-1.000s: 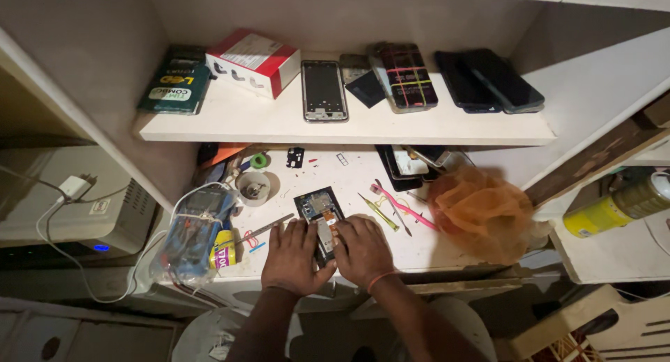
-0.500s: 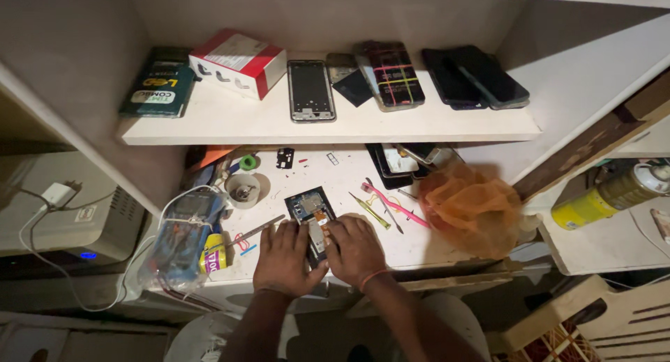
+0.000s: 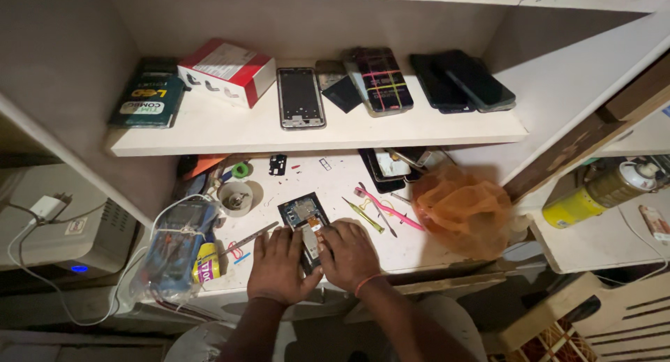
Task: The person disassembles a smartphone on a workbench, removing the back cover and internal components. They use a small screwdriver and a plastic pry tool to detach parts and place them on the table. The person then reassembles the phone by reinserting components and securing the back cover.
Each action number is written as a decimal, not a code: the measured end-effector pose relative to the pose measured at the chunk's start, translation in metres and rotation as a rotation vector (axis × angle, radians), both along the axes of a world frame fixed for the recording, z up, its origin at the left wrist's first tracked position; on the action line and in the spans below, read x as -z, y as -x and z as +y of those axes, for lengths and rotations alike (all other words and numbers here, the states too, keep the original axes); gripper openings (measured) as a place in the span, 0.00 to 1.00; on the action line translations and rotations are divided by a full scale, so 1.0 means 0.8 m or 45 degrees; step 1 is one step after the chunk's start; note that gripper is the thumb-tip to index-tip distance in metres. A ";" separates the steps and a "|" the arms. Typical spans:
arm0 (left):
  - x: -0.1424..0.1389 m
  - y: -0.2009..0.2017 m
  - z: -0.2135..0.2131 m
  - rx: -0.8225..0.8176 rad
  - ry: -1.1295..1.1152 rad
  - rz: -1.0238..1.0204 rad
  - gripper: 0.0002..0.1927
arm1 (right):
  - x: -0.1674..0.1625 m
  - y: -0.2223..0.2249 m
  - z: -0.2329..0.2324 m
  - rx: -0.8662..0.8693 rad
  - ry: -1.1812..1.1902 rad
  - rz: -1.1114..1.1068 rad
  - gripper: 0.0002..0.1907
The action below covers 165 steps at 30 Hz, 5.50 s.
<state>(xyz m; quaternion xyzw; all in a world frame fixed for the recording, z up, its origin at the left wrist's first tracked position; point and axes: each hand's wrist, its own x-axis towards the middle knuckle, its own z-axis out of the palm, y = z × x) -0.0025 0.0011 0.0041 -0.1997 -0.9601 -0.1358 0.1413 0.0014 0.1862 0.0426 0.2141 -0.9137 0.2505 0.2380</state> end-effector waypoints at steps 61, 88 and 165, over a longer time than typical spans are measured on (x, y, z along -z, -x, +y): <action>0.001 0.000 -0.003 0.010 -0.001 -0.016 0.49 | -0.038 -0.012 0.024 0.015 0.186 0.166 0.13; 0.006 -0.002 -0.003 0.037 -0.039 0.126 0.47 | -0.285 0.211 0.278 0.743 -0.595 0.046 0.13; 0.007 -0.001 -0.002 0.039 -0.040 0.060 0.46 | -0.221 -0.028 0.224 0.416 -0.786 -0.303 0.06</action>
